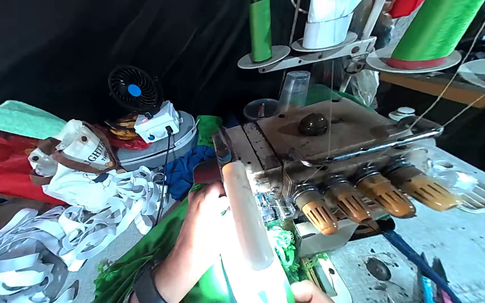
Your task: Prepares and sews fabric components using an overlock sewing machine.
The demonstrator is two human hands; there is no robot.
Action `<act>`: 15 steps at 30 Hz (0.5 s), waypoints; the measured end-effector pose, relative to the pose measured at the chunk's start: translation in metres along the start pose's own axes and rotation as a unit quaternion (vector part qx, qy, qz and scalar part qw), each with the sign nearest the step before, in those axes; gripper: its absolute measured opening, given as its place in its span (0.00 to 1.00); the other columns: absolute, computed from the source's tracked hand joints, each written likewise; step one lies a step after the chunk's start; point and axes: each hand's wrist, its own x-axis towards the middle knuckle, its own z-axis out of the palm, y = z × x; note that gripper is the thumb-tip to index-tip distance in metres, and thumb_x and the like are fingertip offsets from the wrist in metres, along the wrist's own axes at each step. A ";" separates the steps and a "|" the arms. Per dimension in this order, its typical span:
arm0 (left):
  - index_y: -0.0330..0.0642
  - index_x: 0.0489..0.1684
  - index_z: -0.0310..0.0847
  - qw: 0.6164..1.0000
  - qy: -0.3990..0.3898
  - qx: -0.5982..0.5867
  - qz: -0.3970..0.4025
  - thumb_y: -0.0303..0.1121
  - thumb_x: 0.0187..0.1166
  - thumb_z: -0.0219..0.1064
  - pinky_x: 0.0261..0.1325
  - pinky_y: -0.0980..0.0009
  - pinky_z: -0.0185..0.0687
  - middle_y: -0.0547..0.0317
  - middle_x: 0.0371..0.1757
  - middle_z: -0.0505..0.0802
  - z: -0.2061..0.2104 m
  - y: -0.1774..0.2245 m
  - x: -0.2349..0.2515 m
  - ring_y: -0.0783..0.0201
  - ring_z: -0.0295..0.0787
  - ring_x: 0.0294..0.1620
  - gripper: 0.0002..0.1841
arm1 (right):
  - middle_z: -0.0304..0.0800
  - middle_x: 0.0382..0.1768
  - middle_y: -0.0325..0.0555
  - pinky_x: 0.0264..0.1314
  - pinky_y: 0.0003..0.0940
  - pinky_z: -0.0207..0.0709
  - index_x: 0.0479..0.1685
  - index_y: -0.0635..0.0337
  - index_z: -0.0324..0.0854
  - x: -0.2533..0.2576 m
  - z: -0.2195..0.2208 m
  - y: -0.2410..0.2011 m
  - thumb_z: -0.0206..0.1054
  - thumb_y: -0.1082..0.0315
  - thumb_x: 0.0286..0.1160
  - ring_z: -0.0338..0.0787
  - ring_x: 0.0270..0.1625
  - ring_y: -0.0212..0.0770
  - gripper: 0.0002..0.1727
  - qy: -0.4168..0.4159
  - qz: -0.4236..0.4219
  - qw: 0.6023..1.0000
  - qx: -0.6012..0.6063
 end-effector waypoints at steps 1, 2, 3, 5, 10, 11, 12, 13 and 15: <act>0.40 0.43 0.86 1.000 0.002 -0.017 -0.012 0.30 0.67 0.74 0.49 0.76 0.80 0.67 0.33 0.90 0.000 0.001 0.001 0.79 0.85 0.37 0.09 | 0.92 0.33 0.28 0.46 0.15 0.84 0.39 0.63 0.81 0.000 0.001 -0.001 0.73 0.74 0.75 0.88 0.39 0.14 0.05 0.003 -0.001 1.000 -0.004; 0.40 0.44 0.85 0.999 0.001 -0.035 -0.022 0.28 0.68 0.74 0.45 0.79 0.80 0.68 0.33 0.89 0.000 0.002 0.002 0.80 0.84 0.35 0.10 | 0.92 0.32 0.30 0.46 0.15 0.83 0.38 0.65 0.81 0.000 0.003 -0.002 0.73 0.75 0.74 0.88 0.38 0.14 0.05 0.005 0.000 1.000 -0.013; 0.41 0.44 0.85 0.999 0.002 -0.047 -0.019 0.27 0.68 0.74 0.42 0.82 0.81 0.69 0.32 0.89 0.000 0.003 0.003 0.82 0.84 0.33 0.09 | 0.91 0.30 0.32 0.45 0.15 0.82 0.38 0.68 0.80 0.000 0.003 -0.005 0.72 0.76 0.73 0.87 0.36 0.14 0.06 0.003 0.004 1.000 -0.024; 0.38 0.46 0.83 0.999 0.007 -0.050 0.009 0.25 0.68 0.72 0.41 0.81 0.82 0.65 0.35 0.89 -0.002 0.000 0.003 0.80 0.85 0.35 0.11 | 0.92 0.29 0.35 0.43 0.15 0.82 0.39 0.69 0.80 -0.001 0.005 -0.011 0.72 0.76 0.72 0.87 0.35 0.15 0.06 -0.006 0.017 0.999 -0.045; 0.32 0.59 0.83 0.986 0.060 0.147 0.052 0.29 0.62 0.80 0.59 0.39 0.80 0.38 0.63 0.86 -0.006 0.006 -0.021 0.40 0.85 0.62 0.25 | 0.93 0.33 0.42 0.46 0.23 0.86 0.49 0.76 0.77 -0.009 0.004 -0.016 0.74 0.77 0.69 0.90 0.36 0.24 0.15 -0.017 0.037 0.997 -0.065; 0.32 0.55 0.84 0.976 0.080 0.182 0.091 0.33 0.63 0.78 0.57 0.37 0.78 0.38 0.57 0.89 -0.003 0.011 -0.033 0.39 0.86 0.58 0.22 | 0.92 0.33 0.41 0.47 0.25 0.86 0.53 0.76 0.74 -0.010 0.004 -0.015 0.74 0.77 0.69 0.90 0.37 0.24 0.18 -0.014 0.027 0.997 -0.064; 0.36 0.49 0.87 0.968 0.083 0.202 0.123 0.38 0.68 0.74 0.53 0.42 0.79 0.45 0.49 0.92 0.000 0.016 -0.043 0.44 0.89 0.52 0.16 | 0.92 0.33 0.38 0.48 0.25 0.86 0.56 0.73 0.71 -0.010 0.004 -0.014 0.75 0.77 0.68 0.91 0.37 0.24 0.21 -0.010 0.016 0.998 -0.065; 0.42 0.43 0.92 0.965 0.069 0.210 0.141 0.41 0.73 0.70 0.53 0.48 0.80 0.52 0.45 0.95 0.005 0.020 -0.052 0.50 0.91 0.49 0.13 | 0.93 0.33 0.37 0.48 0.26 0.87 0.58 0.71 0.69 -0.010 0.004 -0.013 0.75 0.78 0.68 0.91 0.37 0.24 0.23 -0.004 0.007 0.998 -0.067; 0.47 0.49 0.95 0.961 0.029 0.226 0.156 0.43 0.80 0.64 0.58 0.54 0.85 0.57 0.50 0.97 0.010 0.020 -0.064 0.53 0.92 0.54 0.15 | 0.94 0.35 0.36 0.48 0.25 0.87 0.57 0.69 0.68 -0.013 0.004 -0.013 0.75 0.79 0.66 0.92 0.37 0.23 0.23 0.005 0.000 0.997 -0.075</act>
